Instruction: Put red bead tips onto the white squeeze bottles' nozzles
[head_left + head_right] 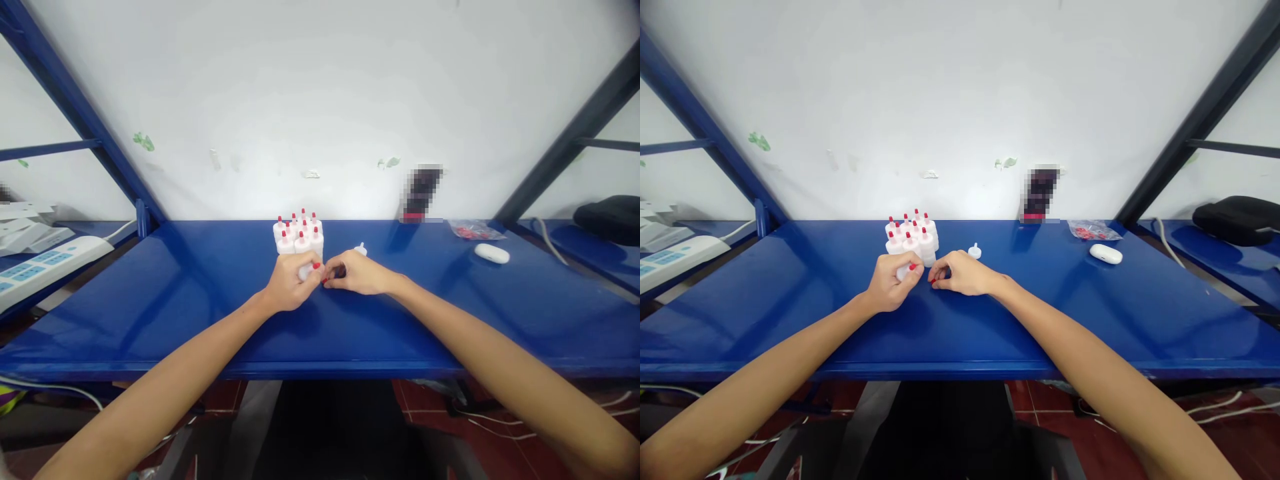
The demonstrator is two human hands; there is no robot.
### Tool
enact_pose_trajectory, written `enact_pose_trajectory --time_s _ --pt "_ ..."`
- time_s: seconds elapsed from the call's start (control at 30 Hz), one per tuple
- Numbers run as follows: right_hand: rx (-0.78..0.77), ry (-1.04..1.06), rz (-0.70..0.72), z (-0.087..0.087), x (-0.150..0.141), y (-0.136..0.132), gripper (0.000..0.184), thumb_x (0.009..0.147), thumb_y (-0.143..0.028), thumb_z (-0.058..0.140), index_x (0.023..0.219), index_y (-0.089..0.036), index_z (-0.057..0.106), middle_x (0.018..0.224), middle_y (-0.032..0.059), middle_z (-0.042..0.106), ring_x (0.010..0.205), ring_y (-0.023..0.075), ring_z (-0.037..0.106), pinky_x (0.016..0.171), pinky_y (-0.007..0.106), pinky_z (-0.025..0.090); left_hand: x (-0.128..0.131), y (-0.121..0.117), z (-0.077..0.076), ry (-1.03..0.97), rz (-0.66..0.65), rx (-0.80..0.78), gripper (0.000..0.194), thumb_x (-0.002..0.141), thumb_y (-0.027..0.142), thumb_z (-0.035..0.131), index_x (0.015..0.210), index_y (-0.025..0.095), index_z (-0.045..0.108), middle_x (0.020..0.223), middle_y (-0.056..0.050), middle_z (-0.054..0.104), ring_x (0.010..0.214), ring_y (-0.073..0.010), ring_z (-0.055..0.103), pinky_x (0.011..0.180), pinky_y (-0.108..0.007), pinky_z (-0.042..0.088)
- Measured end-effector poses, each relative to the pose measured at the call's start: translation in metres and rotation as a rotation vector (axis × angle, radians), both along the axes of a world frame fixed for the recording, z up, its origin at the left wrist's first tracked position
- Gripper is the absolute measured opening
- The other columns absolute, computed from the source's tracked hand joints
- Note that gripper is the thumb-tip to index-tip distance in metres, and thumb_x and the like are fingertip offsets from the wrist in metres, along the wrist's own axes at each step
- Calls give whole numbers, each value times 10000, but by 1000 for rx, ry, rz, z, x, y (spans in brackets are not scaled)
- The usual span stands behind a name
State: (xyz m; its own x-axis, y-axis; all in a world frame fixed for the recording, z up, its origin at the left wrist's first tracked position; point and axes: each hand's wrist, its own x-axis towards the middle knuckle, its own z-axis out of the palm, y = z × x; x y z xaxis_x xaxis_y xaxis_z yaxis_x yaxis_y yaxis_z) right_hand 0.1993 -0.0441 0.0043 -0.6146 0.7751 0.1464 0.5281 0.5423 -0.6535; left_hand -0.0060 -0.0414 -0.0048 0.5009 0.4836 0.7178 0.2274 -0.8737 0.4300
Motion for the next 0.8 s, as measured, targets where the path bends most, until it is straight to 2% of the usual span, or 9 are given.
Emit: enact_pose_trajectory --time_s 0.17,0.37,0.47,0.6,0.67,0.8 --pt "-118 -117 143 13 8 -4 184 796 -317 699 890 -165 744 826 23 727 665 124 587 636 244 464 -1 1 0 163 -57 64 150 853 240 492 768 169 592 663 2 645 562 -99 553 600 -213 428" --pt "-184 -162 197 20 8 -8 208 759 -340 734 865 -163 720 699 -21 617 612 107 527 589 236 417 -2 5 -2 339 -20 5 169 851 268 489 815 177 626 707 -14 666 632 -130 601 627 -233 441" --pt "-216 -132 177 23 9 -7 232 749 -365 734 859 -165 696 633 -49 543 561 97 470 545 233 365 0 3 -5 330 8 29 169 854 269 491 805 175 624 703 -15 665 628 -133 602 616 -236 436" --pt "-110 2 49 26 12 -6 285 855 -439 586 801 -165 643 582 -65 443 540 93 358 539 242 285 6 0 -8 289 85 69 172 856 260 482 787 163 606 679 -16 647 590 -133 577 585 -242 419" --pt "-53 78 31 25 11 -8 335 886 -472 525 773 -168 604 571 -66 417 540 94 329 541 243 270 9 -1 -9 298 126 58 184 862 260 471 775 160 598 663 -19 632 576 -137 564 568 -247 405" --pt "93 114 -12 21 3 -16 345 880 -507 554 774 -180 571 550 -74 406 527 92 334 547 241 283 11 -1 -11 295 179 33 183 864 269 474 797 157 603 680 -26 636 590 -142 562 581 -254 401"
